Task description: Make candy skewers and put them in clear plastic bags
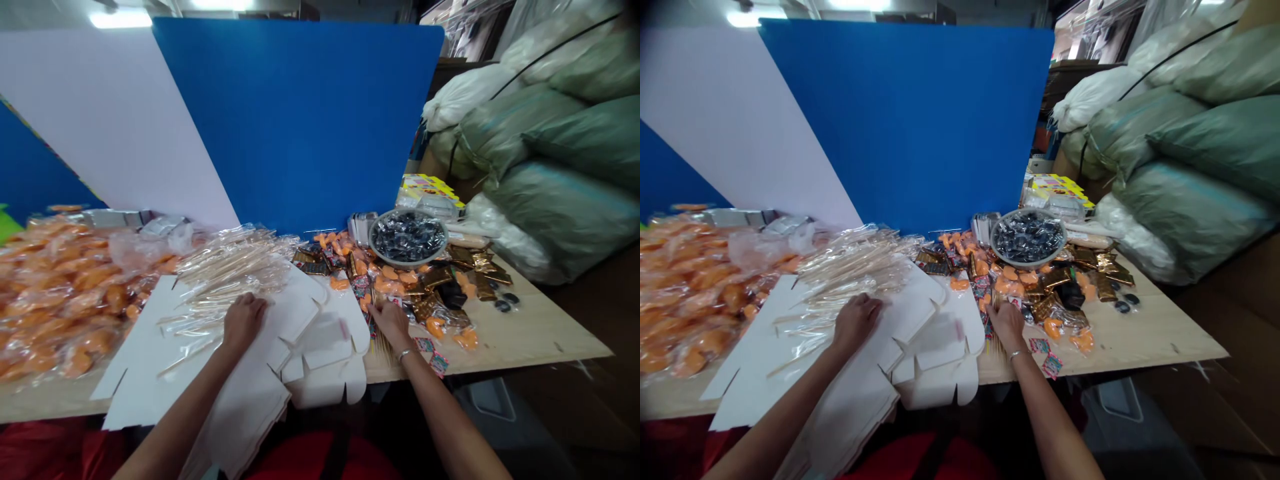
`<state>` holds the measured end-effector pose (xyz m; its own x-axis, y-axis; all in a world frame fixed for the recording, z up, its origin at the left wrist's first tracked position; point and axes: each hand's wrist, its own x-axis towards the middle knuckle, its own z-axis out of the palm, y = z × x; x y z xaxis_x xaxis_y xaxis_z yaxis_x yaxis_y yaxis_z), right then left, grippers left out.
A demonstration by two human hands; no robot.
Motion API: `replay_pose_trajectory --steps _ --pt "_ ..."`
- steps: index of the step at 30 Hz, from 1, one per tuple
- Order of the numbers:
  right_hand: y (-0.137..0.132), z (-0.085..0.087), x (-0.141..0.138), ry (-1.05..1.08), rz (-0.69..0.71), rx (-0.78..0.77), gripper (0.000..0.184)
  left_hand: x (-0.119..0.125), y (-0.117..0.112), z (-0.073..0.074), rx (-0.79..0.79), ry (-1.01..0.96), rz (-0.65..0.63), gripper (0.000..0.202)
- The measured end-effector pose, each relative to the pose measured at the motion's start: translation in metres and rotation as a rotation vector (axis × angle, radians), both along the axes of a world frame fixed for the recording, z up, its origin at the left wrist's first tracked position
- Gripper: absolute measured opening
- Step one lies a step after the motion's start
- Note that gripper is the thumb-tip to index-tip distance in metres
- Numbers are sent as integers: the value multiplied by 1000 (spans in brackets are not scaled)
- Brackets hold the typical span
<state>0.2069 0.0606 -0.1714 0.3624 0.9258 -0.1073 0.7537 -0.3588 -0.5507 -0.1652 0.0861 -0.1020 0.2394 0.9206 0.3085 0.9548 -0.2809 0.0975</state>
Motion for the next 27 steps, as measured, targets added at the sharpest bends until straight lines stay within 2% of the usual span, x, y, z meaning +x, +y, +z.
replay_pose_trajectory --steps 2,5,10,17,21,25,27 --pt "8 -3 -1 -17 -6 -42 31 -15 3 -15 -37 -19 26 36" --pt "16 -5 4 3 15 -75 20 -24 3 -25 -67 -61 -26 36" --pt "18 -8 15 137 76 -40 18 -27 4 -28 -56 -70 -71 32" --pt "6 -5 22 548 162 8 15 -29 -6 -29 -15 -110 -38 33" --pt "-7 13 22 716 198 13 25 -33 -10 -29 -32 -162 -64 32" --pt "-37 50 32 767 223 44 31 -35 -15 -27 -48 -169 -168 28" --pt "-57 71 43 687 213 154 30 -34 -18 -23 -68 -159 -201 26"
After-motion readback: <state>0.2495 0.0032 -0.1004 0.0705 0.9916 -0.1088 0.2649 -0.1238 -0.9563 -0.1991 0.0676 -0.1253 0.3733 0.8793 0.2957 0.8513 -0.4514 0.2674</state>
